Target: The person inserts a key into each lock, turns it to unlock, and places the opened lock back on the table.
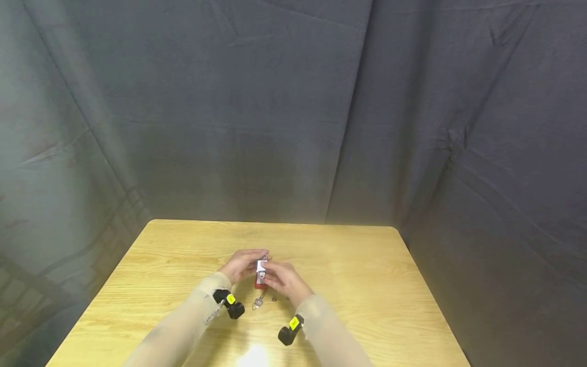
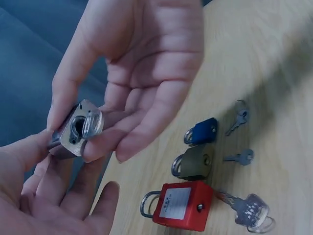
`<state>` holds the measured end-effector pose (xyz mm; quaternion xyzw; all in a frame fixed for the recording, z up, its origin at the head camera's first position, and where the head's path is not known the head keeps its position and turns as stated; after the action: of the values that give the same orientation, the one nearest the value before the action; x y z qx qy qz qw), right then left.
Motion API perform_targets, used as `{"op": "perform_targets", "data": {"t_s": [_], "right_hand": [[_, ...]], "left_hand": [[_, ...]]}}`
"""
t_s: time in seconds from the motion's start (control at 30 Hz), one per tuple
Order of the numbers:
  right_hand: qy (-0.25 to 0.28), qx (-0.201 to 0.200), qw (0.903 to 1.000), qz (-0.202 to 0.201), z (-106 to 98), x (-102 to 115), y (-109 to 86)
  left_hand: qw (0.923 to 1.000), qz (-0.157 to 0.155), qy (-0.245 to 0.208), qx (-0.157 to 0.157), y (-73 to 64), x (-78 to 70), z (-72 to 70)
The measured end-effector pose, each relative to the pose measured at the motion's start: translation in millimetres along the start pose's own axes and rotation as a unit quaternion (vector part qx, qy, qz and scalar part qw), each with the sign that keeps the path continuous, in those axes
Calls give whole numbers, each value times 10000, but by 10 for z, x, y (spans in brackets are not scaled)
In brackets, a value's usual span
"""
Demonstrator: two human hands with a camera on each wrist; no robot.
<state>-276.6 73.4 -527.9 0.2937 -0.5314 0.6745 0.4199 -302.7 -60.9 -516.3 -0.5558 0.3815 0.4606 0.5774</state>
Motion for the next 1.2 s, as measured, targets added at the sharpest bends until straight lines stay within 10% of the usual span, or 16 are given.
{"op": "perform_targets", "data": {"t_s": [0.27,1.2], "right_hand": [[20,101,9999,-60,64,-3,-100],[-32,-266,9996,130,-13,-49,6]], "left_hand": [[9979,-263,-201,-564,64,9,-32],[9987,-437,266,-55,-29,-94,-146]]}}
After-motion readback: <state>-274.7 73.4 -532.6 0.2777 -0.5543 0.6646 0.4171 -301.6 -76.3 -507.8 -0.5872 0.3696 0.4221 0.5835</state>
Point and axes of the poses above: each hand's wrist, its own y-axis towards the middle knuckle, its own z-axis out of the palm, x = y × z, the point moved 4 cm from there along y, towards the middle knuckle, and after that the axes turned 14 degrees about -x, right-handed, at the moved point
